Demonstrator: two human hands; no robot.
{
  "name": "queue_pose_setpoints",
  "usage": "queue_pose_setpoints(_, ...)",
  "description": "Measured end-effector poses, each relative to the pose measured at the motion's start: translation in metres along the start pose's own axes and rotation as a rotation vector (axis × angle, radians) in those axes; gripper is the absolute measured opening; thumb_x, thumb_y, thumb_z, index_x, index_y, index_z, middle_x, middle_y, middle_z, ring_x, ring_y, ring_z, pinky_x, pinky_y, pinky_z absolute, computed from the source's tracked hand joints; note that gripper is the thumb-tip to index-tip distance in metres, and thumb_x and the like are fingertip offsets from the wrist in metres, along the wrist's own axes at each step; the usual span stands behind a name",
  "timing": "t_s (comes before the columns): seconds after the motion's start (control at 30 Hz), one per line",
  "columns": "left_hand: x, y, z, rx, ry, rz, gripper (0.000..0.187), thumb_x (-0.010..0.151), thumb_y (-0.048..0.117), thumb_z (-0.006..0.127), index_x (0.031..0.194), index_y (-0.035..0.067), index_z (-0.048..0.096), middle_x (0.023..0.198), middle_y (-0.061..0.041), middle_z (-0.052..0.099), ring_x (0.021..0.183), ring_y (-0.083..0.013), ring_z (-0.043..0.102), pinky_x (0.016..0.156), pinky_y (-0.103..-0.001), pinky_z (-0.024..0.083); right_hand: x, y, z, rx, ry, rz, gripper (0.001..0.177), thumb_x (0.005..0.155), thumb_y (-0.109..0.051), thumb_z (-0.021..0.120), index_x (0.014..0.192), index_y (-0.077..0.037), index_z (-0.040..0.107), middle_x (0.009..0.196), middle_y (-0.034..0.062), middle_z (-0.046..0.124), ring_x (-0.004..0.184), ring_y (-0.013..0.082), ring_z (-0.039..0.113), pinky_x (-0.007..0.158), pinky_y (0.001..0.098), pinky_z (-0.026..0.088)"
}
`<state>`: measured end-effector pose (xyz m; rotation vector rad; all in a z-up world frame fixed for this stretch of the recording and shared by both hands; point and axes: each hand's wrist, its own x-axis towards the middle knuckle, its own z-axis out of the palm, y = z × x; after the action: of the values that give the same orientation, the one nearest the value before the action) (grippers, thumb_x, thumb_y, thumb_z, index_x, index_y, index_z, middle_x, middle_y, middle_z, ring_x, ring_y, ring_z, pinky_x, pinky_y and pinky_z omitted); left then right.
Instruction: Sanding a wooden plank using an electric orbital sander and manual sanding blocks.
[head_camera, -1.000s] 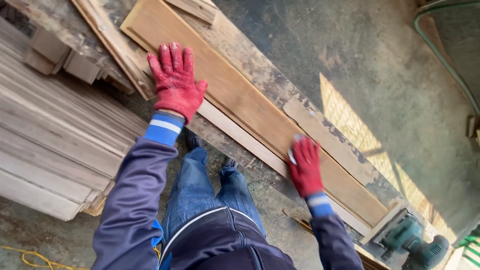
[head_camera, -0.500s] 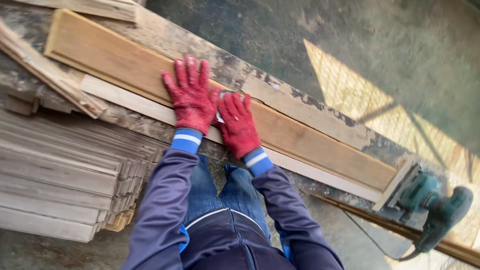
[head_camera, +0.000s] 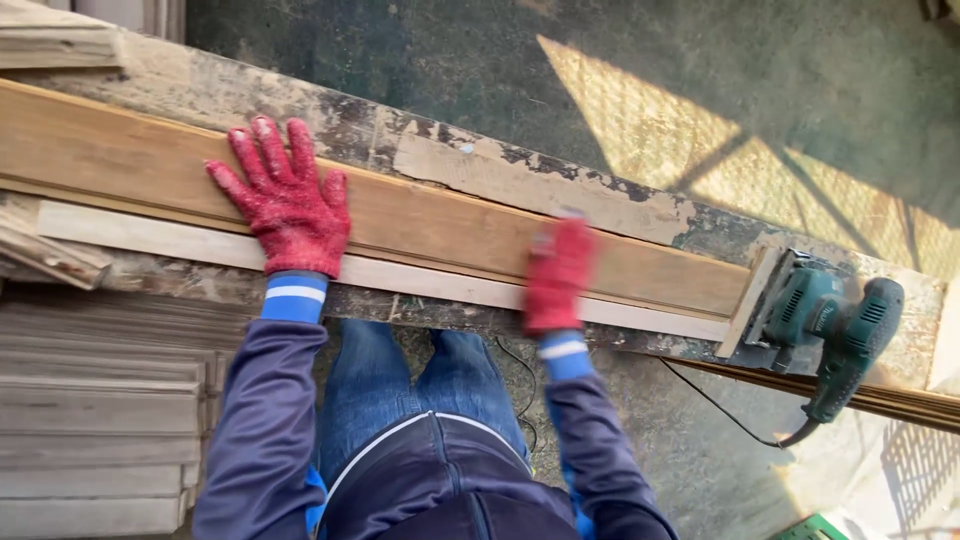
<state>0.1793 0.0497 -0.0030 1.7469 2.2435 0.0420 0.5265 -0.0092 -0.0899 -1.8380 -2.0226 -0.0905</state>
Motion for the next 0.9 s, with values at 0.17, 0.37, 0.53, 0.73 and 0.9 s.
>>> queue_pose_setpoints(0.17,0.003,-0.001,-0.001,-0.04,0.01,0.06,0.074,0.109,0.034,0.047,0.168,-0.005,0.025,0.17,-0.033,0.01,0.153,-0.0564,0.002,0.114,-0.083,-0.003,0.033,-0.152,0.017,0.403,-0.329,-0.299,0.08,0.095,-0.027,0.078,0.161,-0.013,0.035,0.17,0.0086,0.031,0.162,0.0328,0.025,0.138,0.0637,0.014)
queue_pose_setpoints(0.37,-0.001,0.003,-0.003,-0.035,-0.006,0.022,0.075,0.11,0.036,0.048,0.167,-0.005,0.023,0.169,-0.034,0.01,0.152,-0.056,0.002,0.114,-0.081,-0.004,-0.001,0.016,-0.066,0.351,-0.292,-0.163,0.059,0.093,-0.01,0.068,0.15,-0.011,0.053,0.155,0.0131,0.054,0.147,0.0337,0.047,0.13,0.0523,0.026)
queue_pose_setpoints(0.53,-0.001,-0.004,0.003,-0.035,-0.011,0.029,0.075,0.108,0.036,0.046,0.169,-0.001,0.023,0.171,-0.03,0.008,0.154,-0.0551,0.001,0.116,-0.081,-0.005,-0.057,0.11,-0.088,0.156,-0.261,0.048,0.05,0.1,-0.01,0.064,0.149,-0.006,0.057,0.16,0.0139,0.048,0.152,0.0383,0.039,0.129,0.0545,0.02)
queue_pose_setpoints(0.73,0.0,-0.008,0.01,-0.023,0.053,0.046,0.075,0.108,0.04,0.048,0.168,-0.001,0.029,0.17,-0.031,0.015,0.153,-0.0547,0.006,0.116,-0.081,0.001,0.058,-0.088,-0.025,0.358,-0.582,-0.537,0.063,0.093,-0.029,0.07,0.149,-0.008,0.052,0.155,0.0147,0.05,0.149,0.0363,0.04,0.129,0.0606,0.013)
queue_pose_setpoints(0.9,-0.002,-0.016,0.013,-0.032,0.129,0.058,0.071,0.11,0.039,0.051,0.166,-0.001,0.033,0.168,-0.033,0.022,0.151,-0.0564,0.011,0.115,-0.08,0.003,0.102,-0.152,0.005,0.448,-0.483,-0.82,0.061,0.087,-0.022,0.077,0.141,-0.005,0.057,0.15,0.0145,0.051,0.144,0.0351,0.043,0.127,0.0582,0.024)
